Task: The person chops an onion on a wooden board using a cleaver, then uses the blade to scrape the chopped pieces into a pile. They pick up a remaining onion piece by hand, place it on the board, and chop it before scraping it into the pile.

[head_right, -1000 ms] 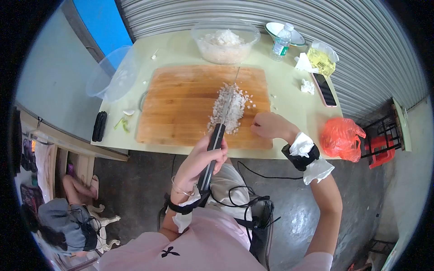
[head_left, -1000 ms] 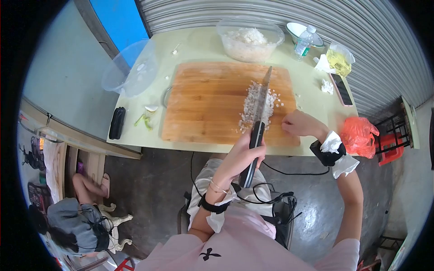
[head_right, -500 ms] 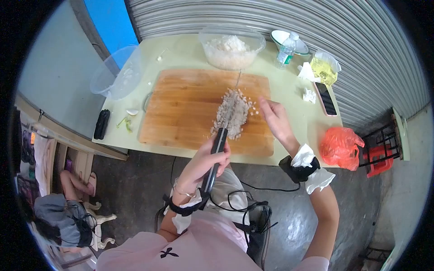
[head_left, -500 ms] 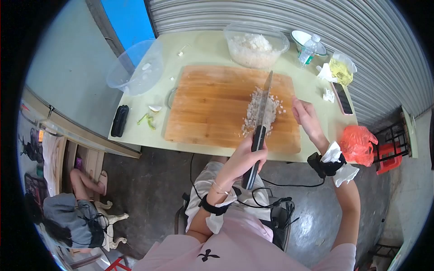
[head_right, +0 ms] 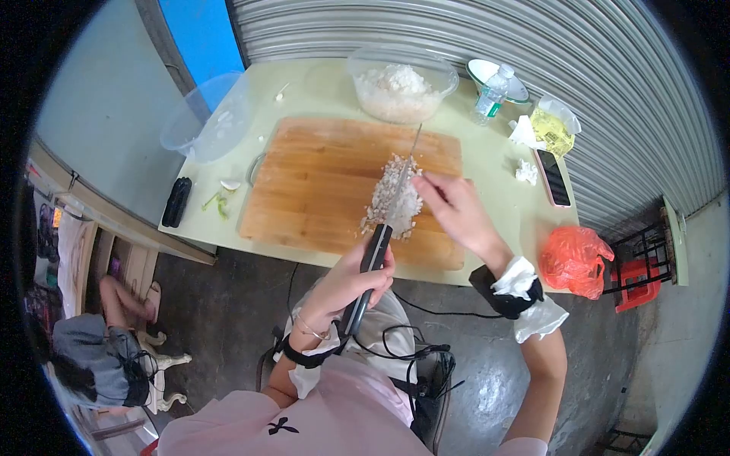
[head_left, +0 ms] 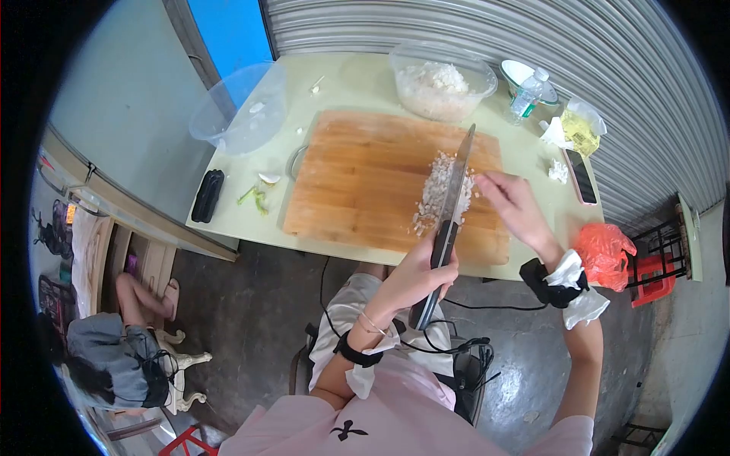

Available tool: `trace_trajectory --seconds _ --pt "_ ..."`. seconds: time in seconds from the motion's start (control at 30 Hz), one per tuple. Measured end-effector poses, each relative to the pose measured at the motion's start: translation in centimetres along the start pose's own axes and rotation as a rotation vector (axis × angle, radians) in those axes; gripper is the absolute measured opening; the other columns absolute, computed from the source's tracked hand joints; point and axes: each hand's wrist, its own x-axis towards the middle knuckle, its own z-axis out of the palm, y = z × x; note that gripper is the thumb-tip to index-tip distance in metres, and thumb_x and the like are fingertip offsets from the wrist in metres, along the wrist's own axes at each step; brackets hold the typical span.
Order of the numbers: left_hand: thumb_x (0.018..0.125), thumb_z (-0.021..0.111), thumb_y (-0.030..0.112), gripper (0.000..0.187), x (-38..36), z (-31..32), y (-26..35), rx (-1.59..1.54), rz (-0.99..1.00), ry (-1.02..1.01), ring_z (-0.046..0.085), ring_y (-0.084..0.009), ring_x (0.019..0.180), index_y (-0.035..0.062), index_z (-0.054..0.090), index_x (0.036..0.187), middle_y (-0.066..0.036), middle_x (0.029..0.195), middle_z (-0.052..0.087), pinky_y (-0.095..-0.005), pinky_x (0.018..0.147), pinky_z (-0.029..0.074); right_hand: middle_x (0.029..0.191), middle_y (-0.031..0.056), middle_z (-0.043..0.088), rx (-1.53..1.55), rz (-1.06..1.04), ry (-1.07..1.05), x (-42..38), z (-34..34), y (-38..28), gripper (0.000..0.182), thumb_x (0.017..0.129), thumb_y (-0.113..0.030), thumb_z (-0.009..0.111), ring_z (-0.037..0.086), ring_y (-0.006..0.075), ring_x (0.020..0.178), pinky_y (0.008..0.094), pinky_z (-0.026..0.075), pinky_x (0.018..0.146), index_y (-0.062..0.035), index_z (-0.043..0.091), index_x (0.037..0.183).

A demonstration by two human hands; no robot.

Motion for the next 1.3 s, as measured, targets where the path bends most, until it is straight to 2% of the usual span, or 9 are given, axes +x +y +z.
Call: trace_trajectory --seconds 0.03,0.13,0.43,0.7,0.8,0.9,1.17,1.23,1.3 --pt "0.073 0.051 0.000 0.024 -0.1 0.0 0.1 -0.028 0.015 0.001 0.046 -0.0090 0.046 0.0039 0.038 0.093 -0.004 0.068 0.046 -0.0216 0.041 0.037 0.054 0.0151 0.039 0.028 -0.013 0.080 -0.1 -0.5 0.3 0.031 0.088 -0.024 0.050 0.034 0.0199 0.048 0.0335 0.033 0.048 0.0037 0.051 0.073" --pt "0.073 0.051 0.000 0.024 0.0 -0.1 0.1 0.006 -0.001 0.015 0.046 -0.0087 0.046 0.0038 0.038 0.093 -0.004 0.068 0.046 -0.0214 0.041 0.037 0.053 0.0140 0.036 -0.034 0.090 0.080 -0.6 -1.6 2.5 0.030 0.089 -0.022 0.048 0.032 0.0175 0.048 0.0327 0.032 0.047 0.0044 0.051 0.074" --pt "0.075 0.052 0.002 0.021 0.0 -0.2 0.6 0.026 0.030 -0.035 0.045 -0.0079 0.045 0.0041 0.039 0.091 -0.003 0.068 0.046 -0.0208 0.041 0.037 0.053 0.0123 0.033 -0.058 0.171 0.112 -2.4 -2.9 3.3 0.029 0.089 -0.020 0.049 0.028 0.0154 0.049 0.0313 0.029 0.046 0.0041 0.048 0.072" --pt "0.077 0.051 0.004 0.017 0.3 -0.8 -0.3 -0.030 -0.026 -0.003 0.043 -0.0080 0.044 0.0046 0.039 0.090 -0.002 0.064 0.045 -0.0203 0.041 0.035 0.054 0.0123 0.031 -0.050 0.169 0.038 -4.2 -1.4 4.8 0.031 0.089 -0.019 0.049 0.027 0.0141 0.050 0.0310 0.029 0.046 0.0047 0.046 0.070" --pt "0.078 0.052 0.004 0.019 0.2 -0.8 -0.4 -0.057 0.031 -0.001 0.043 -0.0080 0.045 0.0045 0.039 0.091 -0.002 0.066 0.044 -0.0204 0.041 0.035 0.054 0.0120 0.031 -0.026 0.176 0.033 -4.3 -1.4 5.3 0.031 0.089 -0.019 0.050 0.027 0.0140 0.051 0.0312 0.029 0.046 0.0049 0.045 0.070" --pt "0.077 0.052 0.003 0.021 1.2 -1.4 -0.6 0.033 0.006 0.006 0.044 -0.0079 0.046 0.0044 0.038 0.093 -0.003 0.071 0.044 -0.0209 0.041 0.035 0.054 0.0111 0.031 -0.014 0.152 0.038 -3.8 -1.1 5.3 0.032 0.089 -0.019 0.050 0.027 0.0136 0.051 0.0312 0.029 0.046 0.0050 0.045 0.069" --pt "0.074 0.054 0.004 0.020 1.0 -1.0 0.0 0.066 -0.018 -0.011 0.048 -0.0101 0.045 0.0025 0.039 0.087 -0.002 0.062 0.045 -0.0235 0.040 0.039 0.053 0.0115 0.032 0.016 0.143 0.029 -4.0 -1.1 4.4 0.032 0.089 -0.019 0.049 0.028 0.0140 0.050 0.0310 0.029 0.046 0.0050 0.044 0.068" --pt "0.075 0.052 0.003 0.018 1.2 -1.1 0.2 0.088 -0.015 -0.011 0.047 -0.0093 0.046 0.0026 0.041 0.088 -0.003 0.064 0.045 -0.0220 0.041 0.038 0.052 0.0115 0.033 -0.029 0.061 0.037 -4.2 -0.5 4.7 0.031 0.089 -0.018 0.049 0.029 0.0140 0.049 0.0306 0.029 0.046 0.0053 0.045 0.069" --pt "0.075 0.050 0.002 0.016 1.0 -1.2 0.8 0.097 -0.019 -0.046 0.046 -0.0085 0.047 0.0031 0.042 0.089 -0.003 0.065 0.046 -0.0208 0.041 0.037 0.052 0.0111 0.033 -0.004 0.091 0.026 -4.4 -0.5 4.2 0.030 0.089 -0.018 0.050 0.030 0.0140 0.049 0.0305 0.029 0.046 0.0053 0.046 0.070"
